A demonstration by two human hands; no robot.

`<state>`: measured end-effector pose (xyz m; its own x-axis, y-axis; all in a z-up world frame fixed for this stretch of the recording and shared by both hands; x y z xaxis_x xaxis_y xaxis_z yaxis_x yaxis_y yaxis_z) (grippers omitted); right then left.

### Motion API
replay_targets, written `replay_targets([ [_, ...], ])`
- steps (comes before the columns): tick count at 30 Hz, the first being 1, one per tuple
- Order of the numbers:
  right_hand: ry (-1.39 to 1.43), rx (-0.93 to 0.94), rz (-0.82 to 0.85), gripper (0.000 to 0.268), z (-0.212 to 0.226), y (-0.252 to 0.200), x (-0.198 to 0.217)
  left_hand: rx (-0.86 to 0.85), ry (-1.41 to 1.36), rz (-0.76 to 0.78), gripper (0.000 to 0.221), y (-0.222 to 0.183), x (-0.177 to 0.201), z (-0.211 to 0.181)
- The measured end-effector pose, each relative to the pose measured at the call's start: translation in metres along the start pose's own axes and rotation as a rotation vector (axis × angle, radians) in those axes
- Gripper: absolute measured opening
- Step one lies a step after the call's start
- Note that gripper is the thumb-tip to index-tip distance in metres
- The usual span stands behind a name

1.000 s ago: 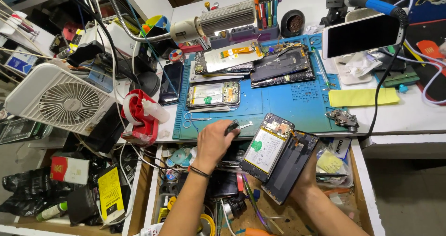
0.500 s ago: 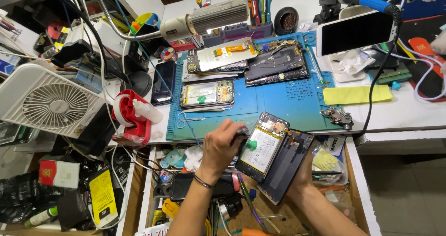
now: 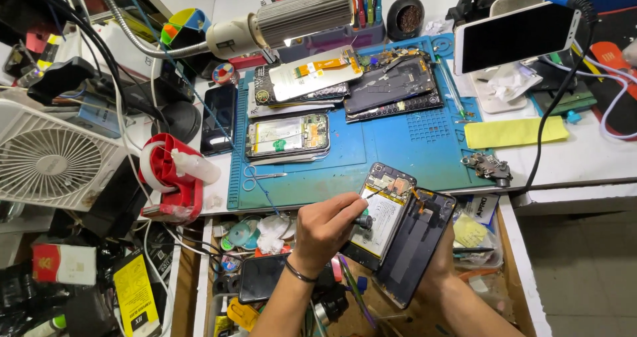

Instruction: The person is repairing a smartphone by inspecting and reassembling internal components like the battery and motherboard.

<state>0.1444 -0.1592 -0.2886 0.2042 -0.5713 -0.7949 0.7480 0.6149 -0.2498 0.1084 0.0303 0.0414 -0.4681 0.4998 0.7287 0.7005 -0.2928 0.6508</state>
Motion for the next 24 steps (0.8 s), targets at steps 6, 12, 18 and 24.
replay_targets([
  [6, 0.001, -0.028, -0.020, 0.076, -0.009, 0.007, 0.006, 0.000, -0.133, -0.036, 0.023, 0.004, 0.010, -0.002],
  [12, -0.008, -0.044, -0.017, 0.077, -0.008, 0.007, 0.007, 0.023, -0.168, 0.013, 0.024, -0.004, 0.002, 0.005],
  [18, -0.016, -0.032, -0.016, 0.078, 0.002, 0.000, 0.006, -0.008, -0.205, 0.027, 0.025, -0.008, -0.001, 0.001],
  [24, -0.016, -0.034, -0.003, 0.079, 0.001, 0.005, 0.005, 0.063, -0.317, 0.099, 0.030, -0.005, -0.005, 0.009],
])
Point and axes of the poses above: each hand's wrist, its own y-axis towards the middle knuckle, its own x-axis out of the back of the hand, z = x × y, the point moved 9 cm from there along y, towards the middle knuckle, and after that the axes turned 14 degrees about z, right-handed, at the moved point
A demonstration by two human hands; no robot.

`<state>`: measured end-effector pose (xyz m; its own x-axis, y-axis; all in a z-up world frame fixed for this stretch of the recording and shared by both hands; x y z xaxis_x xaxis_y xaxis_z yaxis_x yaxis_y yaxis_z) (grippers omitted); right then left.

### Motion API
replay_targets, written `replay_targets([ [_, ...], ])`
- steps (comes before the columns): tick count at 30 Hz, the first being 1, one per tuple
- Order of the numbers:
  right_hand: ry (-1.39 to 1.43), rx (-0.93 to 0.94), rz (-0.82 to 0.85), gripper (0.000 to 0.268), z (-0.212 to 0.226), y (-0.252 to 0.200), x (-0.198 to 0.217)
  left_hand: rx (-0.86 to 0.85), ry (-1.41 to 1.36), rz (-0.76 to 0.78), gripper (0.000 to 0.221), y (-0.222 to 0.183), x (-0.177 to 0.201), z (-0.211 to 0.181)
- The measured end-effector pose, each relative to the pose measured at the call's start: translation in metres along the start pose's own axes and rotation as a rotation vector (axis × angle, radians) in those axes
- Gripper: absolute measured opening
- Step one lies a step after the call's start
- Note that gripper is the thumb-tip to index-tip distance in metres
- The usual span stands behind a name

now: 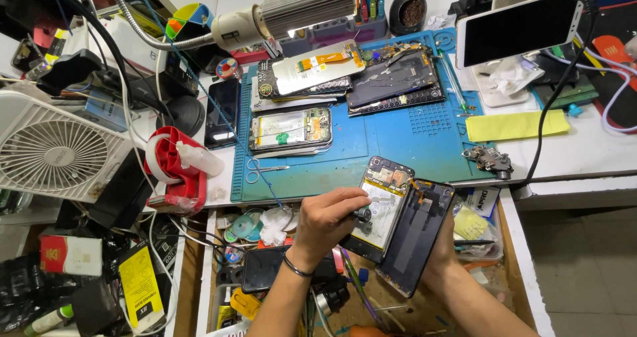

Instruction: The person is repairing a smartphone by inspecting and reassembling internal components like the battery and motherboard.

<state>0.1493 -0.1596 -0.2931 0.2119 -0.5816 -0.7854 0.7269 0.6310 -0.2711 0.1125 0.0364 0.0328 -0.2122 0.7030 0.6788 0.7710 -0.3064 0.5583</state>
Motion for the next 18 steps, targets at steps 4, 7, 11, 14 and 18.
replay_targets([
  [4, -0.009, -0.010, 0.010, 0.079, 0.001, 0.003, -0.002, 0.022, -0.051, -0.012, 0.034, -0.001, 0.006, 0.009],
  [7, -0.012, -0.012, 0.009, 0.079, 0.003, 0.003, -0.002, 0.032, -0.135, -0.002, 0.033, -0.003, 0.004, 0.013],
  [11, -0.013, -0.011, 0.005, 0.080, 0.004, 0.003, -0.001, 0.051, -0.157, 0.012, 0.031, -0.003, 0.002, 0.016],
  [14, -0.014, -0.009, 0.002, 0.080, 0.006, 0.004, 0.000, 0.064, -0.149, 0.007, 0.028, -0.002, 0.003, 0.017],
  [18, -0.016, -0.010, -0.001, 0.081, 0.007, 0.007, 0.000, 0.077, -0.173, 0.010, 0.025, -0.001, 0.004, 0.020],
])
Point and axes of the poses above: each hand's wrist, its own y-axis towards the middle knuckle, its own x-axis out of the back of the hand, z = x × y, the point moved 9 cm from there along y, towards the middle knuckle, and after that the axes turned 14 degrees about z, right-handed, at the moved point
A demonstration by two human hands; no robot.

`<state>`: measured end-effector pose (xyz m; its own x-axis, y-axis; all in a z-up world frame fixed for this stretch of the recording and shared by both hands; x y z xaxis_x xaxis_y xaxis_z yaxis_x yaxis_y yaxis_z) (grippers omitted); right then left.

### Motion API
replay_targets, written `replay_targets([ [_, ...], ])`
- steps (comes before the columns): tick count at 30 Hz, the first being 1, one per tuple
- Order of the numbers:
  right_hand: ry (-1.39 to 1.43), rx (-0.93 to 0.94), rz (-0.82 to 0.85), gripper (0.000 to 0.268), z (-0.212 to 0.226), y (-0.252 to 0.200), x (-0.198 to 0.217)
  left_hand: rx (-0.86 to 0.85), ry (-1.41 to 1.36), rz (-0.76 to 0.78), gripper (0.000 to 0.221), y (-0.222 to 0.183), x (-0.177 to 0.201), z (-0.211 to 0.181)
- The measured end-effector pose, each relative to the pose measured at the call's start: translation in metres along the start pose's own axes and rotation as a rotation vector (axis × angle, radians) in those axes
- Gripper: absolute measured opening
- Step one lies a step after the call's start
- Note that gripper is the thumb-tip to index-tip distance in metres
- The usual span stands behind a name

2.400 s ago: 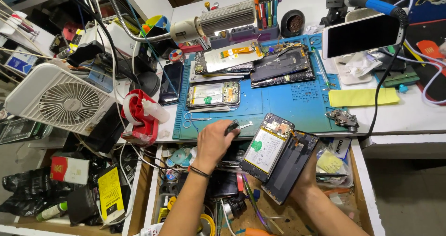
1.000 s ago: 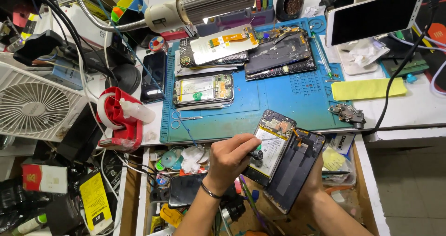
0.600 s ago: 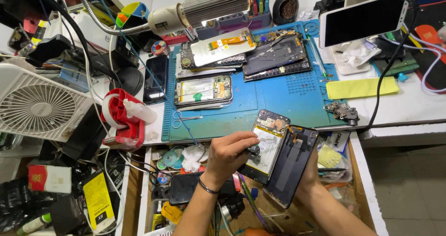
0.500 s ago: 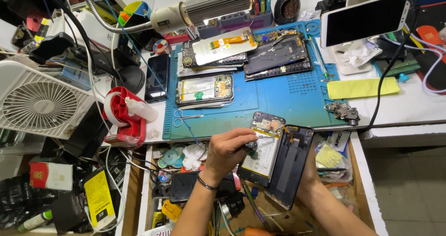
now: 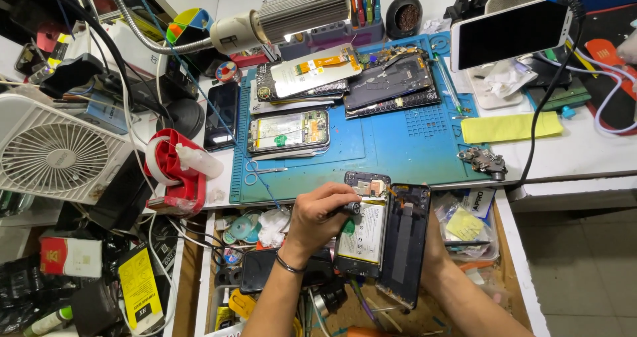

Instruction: The person is repairing a smartphone by inspecting and reassembling internal components like the battery and motherboard.

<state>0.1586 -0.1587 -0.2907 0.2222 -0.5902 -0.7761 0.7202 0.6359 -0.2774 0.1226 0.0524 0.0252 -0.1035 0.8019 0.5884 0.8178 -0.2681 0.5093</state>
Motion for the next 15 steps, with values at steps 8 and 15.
replay_targets([
  [8, -0.007, -0.011, -0.005, 0.082, 0.0004, 0.0020, -0.0015, 0.028, -0.020, 0.021, 0.027, -0.0028, 0.0004, 0.0076],
  [15, -0.013, -0.019, -0.007, 0.083, 0.0005, 0.0024, -0.0034, 0.040, -0.044, 0.021, 0.027, 0.0001, 0.0020, 0.0037],
])
Point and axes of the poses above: each hand's wrist, its own y-axis towards the middle knuckle, its own x-axis out of the back of the hand, z = x × y, the point moved 9 cm from there along y, towards the middle knuckle, and after that the axes turned 14 degrees about z, right-handed, at the moved point
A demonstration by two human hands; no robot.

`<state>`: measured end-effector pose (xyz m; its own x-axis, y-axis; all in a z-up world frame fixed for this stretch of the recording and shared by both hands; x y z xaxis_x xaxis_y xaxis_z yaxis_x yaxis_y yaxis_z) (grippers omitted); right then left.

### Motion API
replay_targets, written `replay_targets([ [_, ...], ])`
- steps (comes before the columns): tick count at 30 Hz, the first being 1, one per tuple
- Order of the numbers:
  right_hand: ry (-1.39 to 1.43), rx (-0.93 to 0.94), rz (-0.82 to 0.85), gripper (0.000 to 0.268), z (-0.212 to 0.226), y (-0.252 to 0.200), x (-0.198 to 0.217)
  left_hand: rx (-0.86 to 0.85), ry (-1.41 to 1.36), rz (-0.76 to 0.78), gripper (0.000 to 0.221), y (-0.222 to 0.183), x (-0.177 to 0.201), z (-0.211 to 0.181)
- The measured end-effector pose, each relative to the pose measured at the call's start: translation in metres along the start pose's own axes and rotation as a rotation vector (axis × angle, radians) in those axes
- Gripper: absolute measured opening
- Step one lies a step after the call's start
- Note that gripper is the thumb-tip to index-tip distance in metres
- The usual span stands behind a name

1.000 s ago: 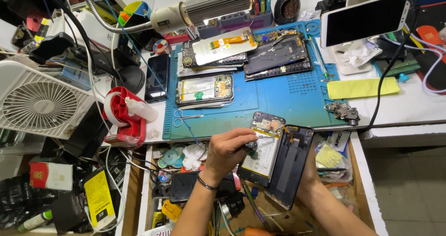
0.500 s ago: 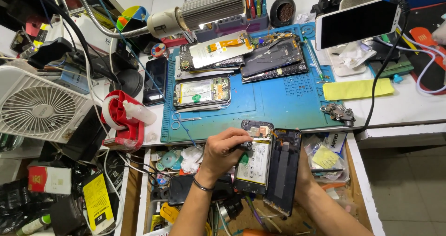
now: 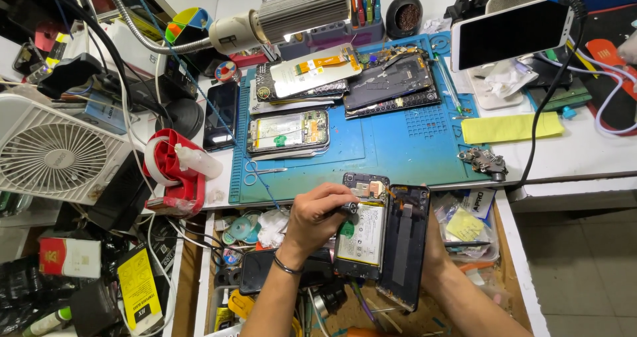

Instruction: The person is repairing a smartphone by inspecting and reassembling internal components like the battery and motherboard.

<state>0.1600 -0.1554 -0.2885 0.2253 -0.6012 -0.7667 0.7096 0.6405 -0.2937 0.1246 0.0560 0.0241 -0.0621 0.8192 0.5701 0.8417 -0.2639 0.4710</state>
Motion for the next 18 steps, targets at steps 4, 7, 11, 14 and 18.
replay_targets([
  [4, -0.002, -0.003, -0.002, 0.084, 0.0004, 0.0000, 0.0001, -0.001, -0.010, 0.003, 0.028, -0.0009, -0.0008, 0.0046],
  [7, -0.005, -0.005, -0.002, 0.084, 0.0014, 0.0007, -0.0007, -0.012, -0.012, 0.012, 0.029, -0.0016, -0.0013, 0.0047],
  [11, -0.008, -0.008, -0.004, 0.085, 0.0017, 0.0008, -0.0018, 0.003, -0.008, 0.009, 0.027, -0.0004, -0.0010, 0.0028],
  [14, -0.011, -0.012, -0.005, 0.085, 0.0016, 0.0013, -0.0031, 0.037, 0.050, 0.017, 0.025, 0.0008, -0.0019, 0.0014],
  [18, -0.016, -0.016, -0.006, 0.086, 0.0029, 0.0024, -0.0055, 0.089, 0.213, 0.061, 0.022, 0.0005, -0.0036, 0.0000],
])
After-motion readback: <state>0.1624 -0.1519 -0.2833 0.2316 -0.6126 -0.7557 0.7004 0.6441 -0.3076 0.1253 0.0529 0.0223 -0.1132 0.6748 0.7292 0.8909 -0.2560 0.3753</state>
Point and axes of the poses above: each hand's wrist, its own y-axis towards the middle knuckle, its own x-axis out of the back of the hand, z = x × y, the point moved 9 cm from there along y, towards the middle knuckle, and after that the axes turned 14 degrees about z, right-handed, at the moved point
